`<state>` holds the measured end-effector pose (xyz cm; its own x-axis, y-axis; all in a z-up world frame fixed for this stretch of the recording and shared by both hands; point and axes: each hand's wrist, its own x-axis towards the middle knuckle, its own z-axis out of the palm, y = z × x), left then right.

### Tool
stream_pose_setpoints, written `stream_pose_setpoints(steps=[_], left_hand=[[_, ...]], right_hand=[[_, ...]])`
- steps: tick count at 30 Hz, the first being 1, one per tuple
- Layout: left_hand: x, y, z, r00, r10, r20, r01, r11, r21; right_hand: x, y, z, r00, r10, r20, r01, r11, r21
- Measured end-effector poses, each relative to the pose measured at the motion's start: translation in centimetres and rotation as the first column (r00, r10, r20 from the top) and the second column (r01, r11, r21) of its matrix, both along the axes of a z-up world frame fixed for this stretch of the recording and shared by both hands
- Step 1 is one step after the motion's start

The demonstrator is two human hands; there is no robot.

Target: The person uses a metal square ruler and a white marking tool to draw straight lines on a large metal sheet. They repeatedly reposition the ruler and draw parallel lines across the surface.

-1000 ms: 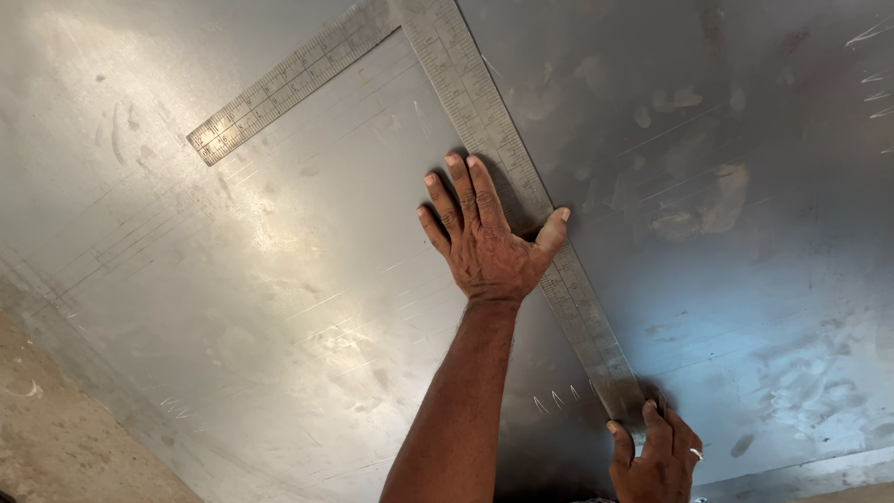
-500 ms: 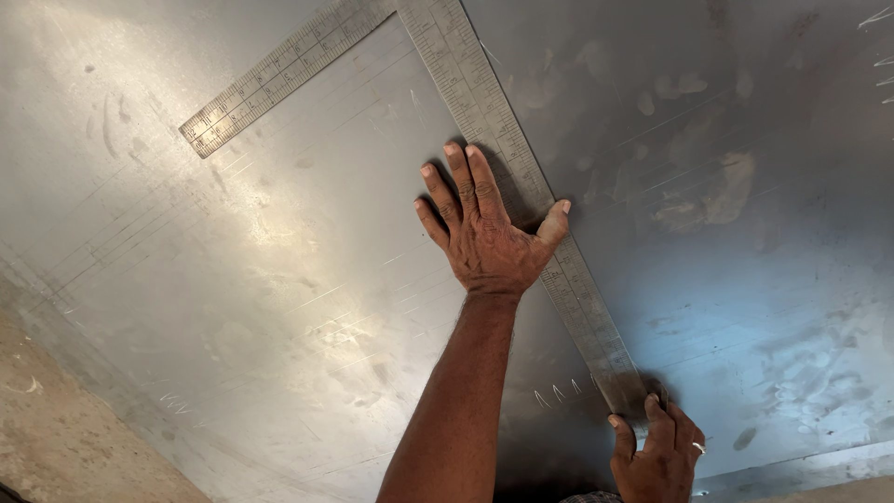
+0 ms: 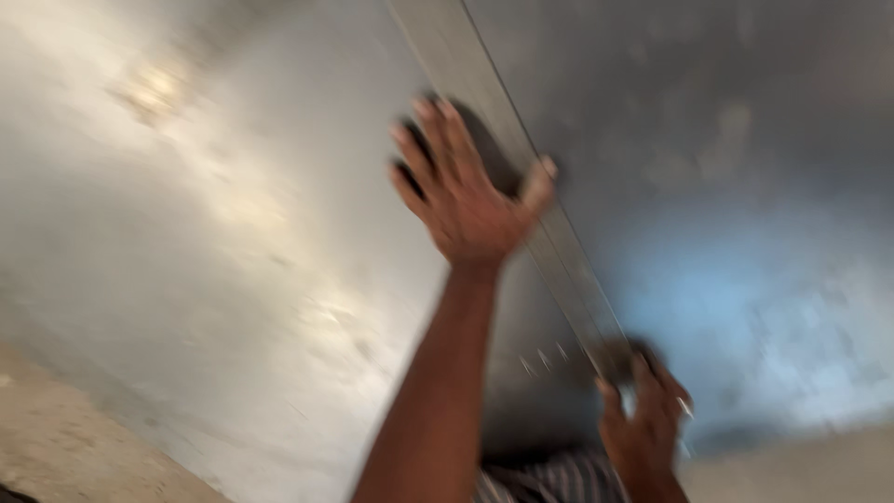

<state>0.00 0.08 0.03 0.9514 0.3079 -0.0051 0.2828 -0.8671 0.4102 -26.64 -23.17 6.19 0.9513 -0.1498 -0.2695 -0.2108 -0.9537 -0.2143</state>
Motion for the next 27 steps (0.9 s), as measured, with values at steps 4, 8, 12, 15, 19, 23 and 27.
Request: stream_pose_setpoints(steps=[4, 8, 12, 15, 19, 23, 27], left_hand=[[-0.7, -0.4, -2.4, 0.999, -0.015, -0.034, 0.016, 1.0, 0.025], [-1.2, -0.5, -3.0, 1.0, 0.001, -0.003, -0.001, 0.999, 0.043], [-1.2, -0.7, -2.7, 1.0, -0.013, 0.002, 0.013, 1.0, 0.016], [-0.9, -0.5, -2.6, 1.0, -0.012, 0.009, 0.012, 1.0, 0.02], [-1.0, -0.5, -3.0, 0.999, -0.015, 0.036, 0.014, 0.999, 0.03], [-1.4, -0.6, -3.2, 0.999, -0.021, 0.025, 0.02, 0.999, 0.027], [-1.0, -0.2, -2.8, 0.999, -0.031, -0.037, 0.032, 0.999, 0.019]], right_hand=[[-0.6, -1.1, -0.1, 0.993, -0.045, -0.112, 0.044, 0.999, -0.01], [-0.6, -1.1, 0.0, 0.994, -0.009, -0.11, 0.01, 1.0, 0.009], [-0.6, -1.3, 0.4, 0.994, 0.007, -0.107, -0.003, 0.999, 0.041], [-0.4, -1.3, 0.0, 0.996, 0.035, -0.086, -0.032, 0.999, 0.036], [-0.6, -1.4, 0.0, 0.997, 0.046, -0.068, -0.043, 0.998, 0.041], [-0.5, -1.1, 0.4, 0.997, 0.035, -0.066, -0.034, 0.999, 0.025], [0.9, -0.5, 0.3, 0.997, 0.046, -0.063, -0.045, 0.999, 0.01]])
